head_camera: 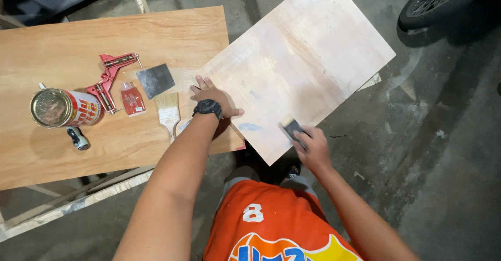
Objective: The person is preparing a wooden board by brushing it, sanding its edges and surface with sandpaper, and then fitting it into a cabinet.
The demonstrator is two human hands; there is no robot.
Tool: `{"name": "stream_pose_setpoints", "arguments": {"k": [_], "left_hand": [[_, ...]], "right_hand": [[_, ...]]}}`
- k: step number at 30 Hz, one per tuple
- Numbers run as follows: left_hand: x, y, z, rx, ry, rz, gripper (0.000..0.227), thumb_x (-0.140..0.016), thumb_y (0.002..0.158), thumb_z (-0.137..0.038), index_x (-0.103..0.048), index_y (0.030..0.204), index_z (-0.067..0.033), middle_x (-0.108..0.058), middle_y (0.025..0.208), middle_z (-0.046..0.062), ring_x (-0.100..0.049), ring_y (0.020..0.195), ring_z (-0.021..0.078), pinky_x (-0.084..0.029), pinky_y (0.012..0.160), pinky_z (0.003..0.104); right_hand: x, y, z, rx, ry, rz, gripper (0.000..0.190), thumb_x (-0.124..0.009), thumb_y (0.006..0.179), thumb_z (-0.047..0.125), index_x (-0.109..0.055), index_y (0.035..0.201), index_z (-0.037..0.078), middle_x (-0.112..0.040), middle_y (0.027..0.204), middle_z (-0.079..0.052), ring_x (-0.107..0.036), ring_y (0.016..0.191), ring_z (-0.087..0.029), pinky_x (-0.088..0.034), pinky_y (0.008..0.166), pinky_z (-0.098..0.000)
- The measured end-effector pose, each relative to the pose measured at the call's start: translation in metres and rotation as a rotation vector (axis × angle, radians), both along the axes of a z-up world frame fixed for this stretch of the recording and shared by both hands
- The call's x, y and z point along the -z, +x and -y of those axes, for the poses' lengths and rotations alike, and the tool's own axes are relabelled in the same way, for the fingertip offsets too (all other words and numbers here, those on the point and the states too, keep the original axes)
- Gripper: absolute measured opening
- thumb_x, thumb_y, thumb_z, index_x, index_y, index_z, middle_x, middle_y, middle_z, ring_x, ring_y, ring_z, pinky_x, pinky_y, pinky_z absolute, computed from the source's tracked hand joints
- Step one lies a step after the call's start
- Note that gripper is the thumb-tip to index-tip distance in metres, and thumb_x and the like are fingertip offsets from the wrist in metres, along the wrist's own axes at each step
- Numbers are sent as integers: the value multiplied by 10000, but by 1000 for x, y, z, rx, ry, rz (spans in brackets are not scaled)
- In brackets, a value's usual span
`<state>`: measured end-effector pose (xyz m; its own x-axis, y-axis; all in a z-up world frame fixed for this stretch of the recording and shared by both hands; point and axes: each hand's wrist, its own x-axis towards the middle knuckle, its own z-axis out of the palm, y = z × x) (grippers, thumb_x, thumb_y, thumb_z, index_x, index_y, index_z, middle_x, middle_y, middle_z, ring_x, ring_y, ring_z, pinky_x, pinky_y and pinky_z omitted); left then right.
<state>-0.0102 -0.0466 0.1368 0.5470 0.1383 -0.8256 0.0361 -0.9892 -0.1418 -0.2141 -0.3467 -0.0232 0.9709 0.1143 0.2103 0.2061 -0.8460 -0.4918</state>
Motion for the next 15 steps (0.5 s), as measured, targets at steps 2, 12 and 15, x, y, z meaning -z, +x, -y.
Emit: {"name": "stream_pose_setpoints", "arguments": {"k": [2,12,15], "left_hand": [[9,7,0,34,44,-7,1547,-686,790,-953,40,1754,14,101,1841,219,-55,1688,458,-322,1332,529],[22,12,8,19,81,-37,1554,-765,769,-897,7,1755,23,96,1829,261,-62,1677,498,-314,1305,620],[26,4,6,32,56,24,1491,-754,813,-854,-13,1751,39,51,1828,283,-51,1677,506,-278,1315,611]], "right_hand": [[5,-17,18,17,-8,12,231,-866,931,298,-792,1133,214,-648,1098,-71,-692,1044,-334,-570,915,-445],[-12,42,-4,82,26,-139,142,-806,1019,202,-718,1123,164,-561,1125,-71,-644,1070,-329,-558,904,-493],[-27,41,0,56,41,-190,135,-798,1041,203,-711,1130,152,-551,1125,-71,-643,1075,-325,-554,903,-487]]}}
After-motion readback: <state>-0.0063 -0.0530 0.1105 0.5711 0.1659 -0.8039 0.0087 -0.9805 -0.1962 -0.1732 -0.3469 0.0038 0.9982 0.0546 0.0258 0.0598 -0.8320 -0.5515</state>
